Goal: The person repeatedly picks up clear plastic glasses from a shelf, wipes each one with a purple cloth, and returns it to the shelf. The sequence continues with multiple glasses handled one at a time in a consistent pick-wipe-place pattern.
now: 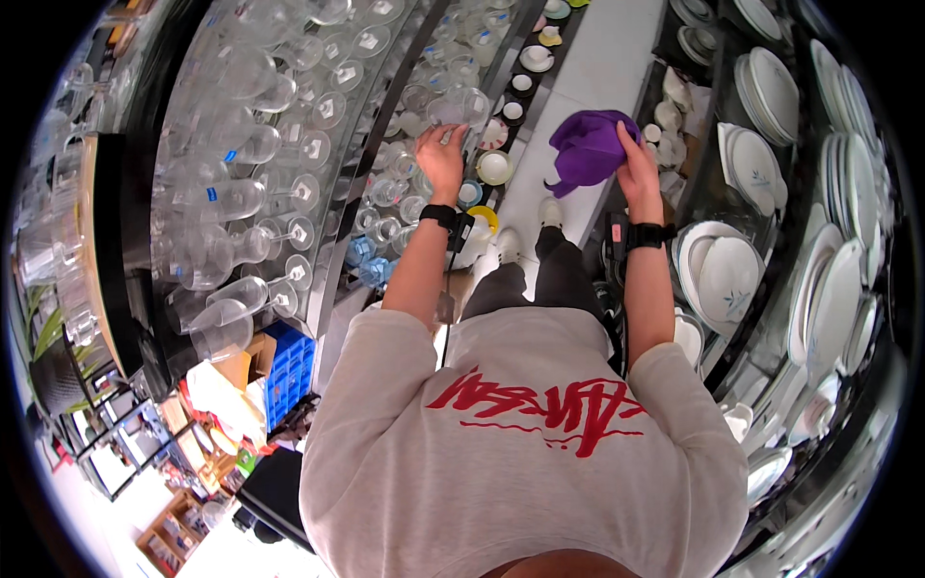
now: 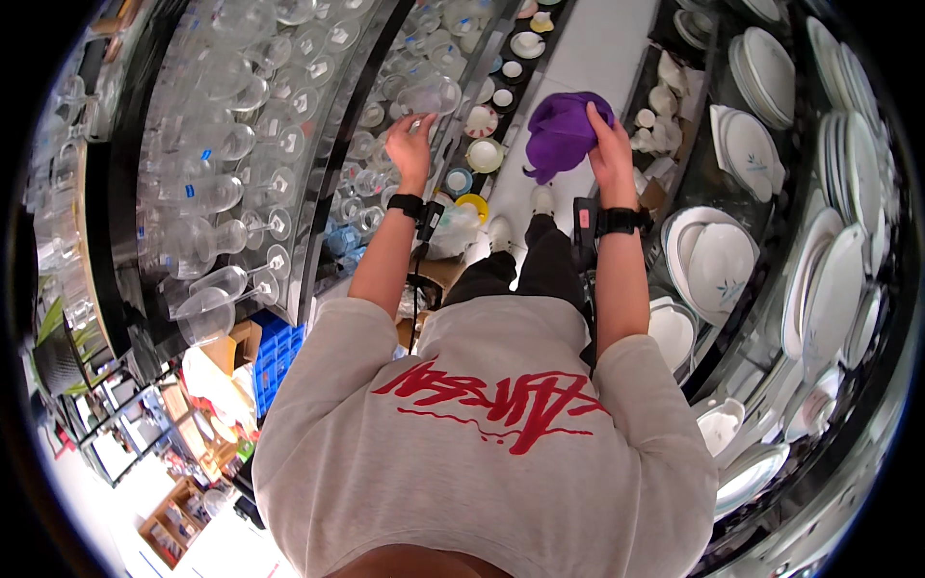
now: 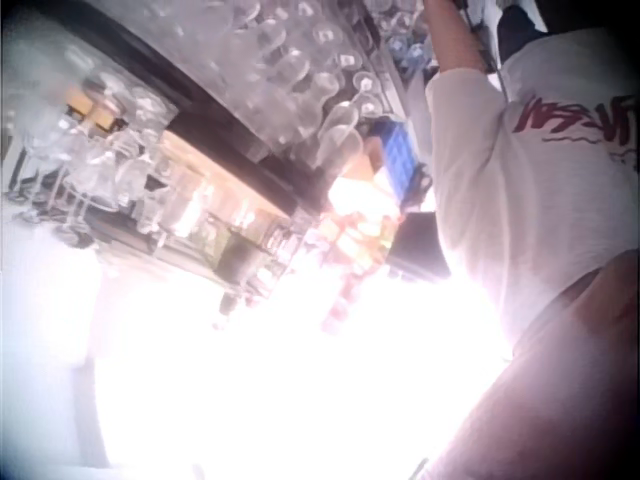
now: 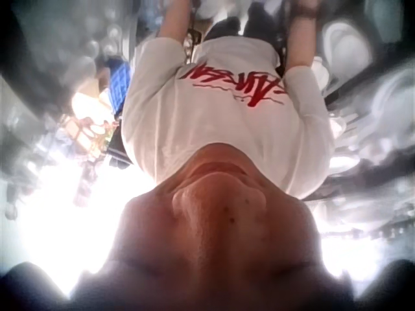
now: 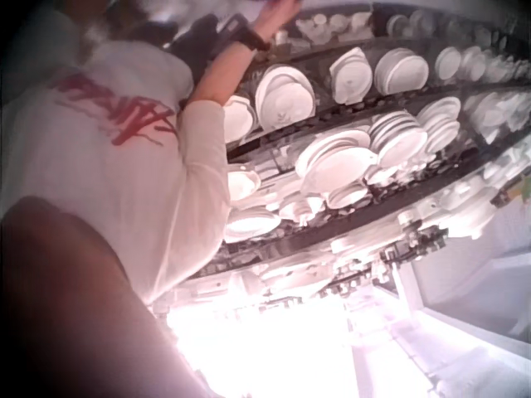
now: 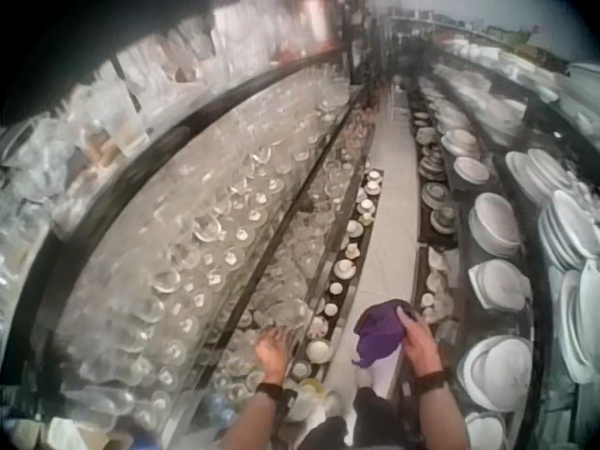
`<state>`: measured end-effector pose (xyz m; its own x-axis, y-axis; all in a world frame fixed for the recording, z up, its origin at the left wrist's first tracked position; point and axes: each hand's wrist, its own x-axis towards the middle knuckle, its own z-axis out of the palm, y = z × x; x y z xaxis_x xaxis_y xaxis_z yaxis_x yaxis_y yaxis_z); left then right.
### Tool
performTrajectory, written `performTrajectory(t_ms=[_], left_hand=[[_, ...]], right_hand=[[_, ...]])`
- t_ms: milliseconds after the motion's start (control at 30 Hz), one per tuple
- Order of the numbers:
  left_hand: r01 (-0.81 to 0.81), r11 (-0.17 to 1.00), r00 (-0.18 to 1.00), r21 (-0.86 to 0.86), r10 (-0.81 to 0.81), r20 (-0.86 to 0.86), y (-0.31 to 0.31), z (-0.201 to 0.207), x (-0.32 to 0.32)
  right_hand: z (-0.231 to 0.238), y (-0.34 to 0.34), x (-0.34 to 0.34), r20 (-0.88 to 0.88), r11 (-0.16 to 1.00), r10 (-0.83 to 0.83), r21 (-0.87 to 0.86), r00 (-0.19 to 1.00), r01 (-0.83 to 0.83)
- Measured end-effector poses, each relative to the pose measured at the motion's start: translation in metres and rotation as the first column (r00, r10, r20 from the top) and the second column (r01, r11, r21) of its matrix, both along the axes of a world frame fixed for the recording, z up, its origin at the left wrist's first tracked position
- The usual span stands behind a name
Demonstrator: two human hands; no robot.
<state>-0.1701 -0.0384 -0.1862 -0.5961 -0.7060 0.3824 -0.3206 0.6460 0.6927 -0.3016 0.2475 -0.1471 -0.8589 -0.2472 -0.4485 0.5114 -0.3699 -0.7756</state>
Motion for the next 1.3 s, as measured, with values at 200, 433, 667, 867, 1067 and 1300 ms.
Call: performTrajectory(t_ms=[200, 433, 667, 867, 1067, 1300], left_hand=[[0.217, 0.968, 0.975, 0.129, -0.21, -0.07, 0.035, 0.067, -0.032], [0.397, 0.899, 0.915, 0.186, -0.37, -0.16, 0.058, 0.12, -0.051], [0.484, 0.862, 0.869, 0.152, -0.453, -0.198, 0.069, 0.152, -0.055], [0.614, 0.759, 0.789, 0.217, -0.59, -0.172, 0.082, 0.189, -0.053], [0.758, 0.652, 0.644, -0.004, -0.75, -0.15, 0.081, 0.196, -0.057], [0.948, 0.318, 0.317, 0.019, -0.948, 0.031, 0.088, 0.226, -0.065]], right_hand=[[0.04, 0.006, -0.006, -0.247, 0.906, 0.095, 0.423, 0.964, 0.019], [0.086, 0.015, 0.008, -0.271, 0.887, -0.024, 0.437, 0.962, 0.146], [0.181, 0.02, 0.03, -0.57, 0.986, -0.109, -0.167, 0.815, 0.015], [0.179, 0.002, 0.032, -0.882, 0.814, 0.424, 0.471, 0.205, 0.34], [0.153, -0.025, 0.03, -0.858, 0.69, 0.472, 0.501, 0.201, 0.522], [0.101, 0.006, 0.001, -0.102, 0.936, 0.155, -0.303, 0.983, -0.179]])
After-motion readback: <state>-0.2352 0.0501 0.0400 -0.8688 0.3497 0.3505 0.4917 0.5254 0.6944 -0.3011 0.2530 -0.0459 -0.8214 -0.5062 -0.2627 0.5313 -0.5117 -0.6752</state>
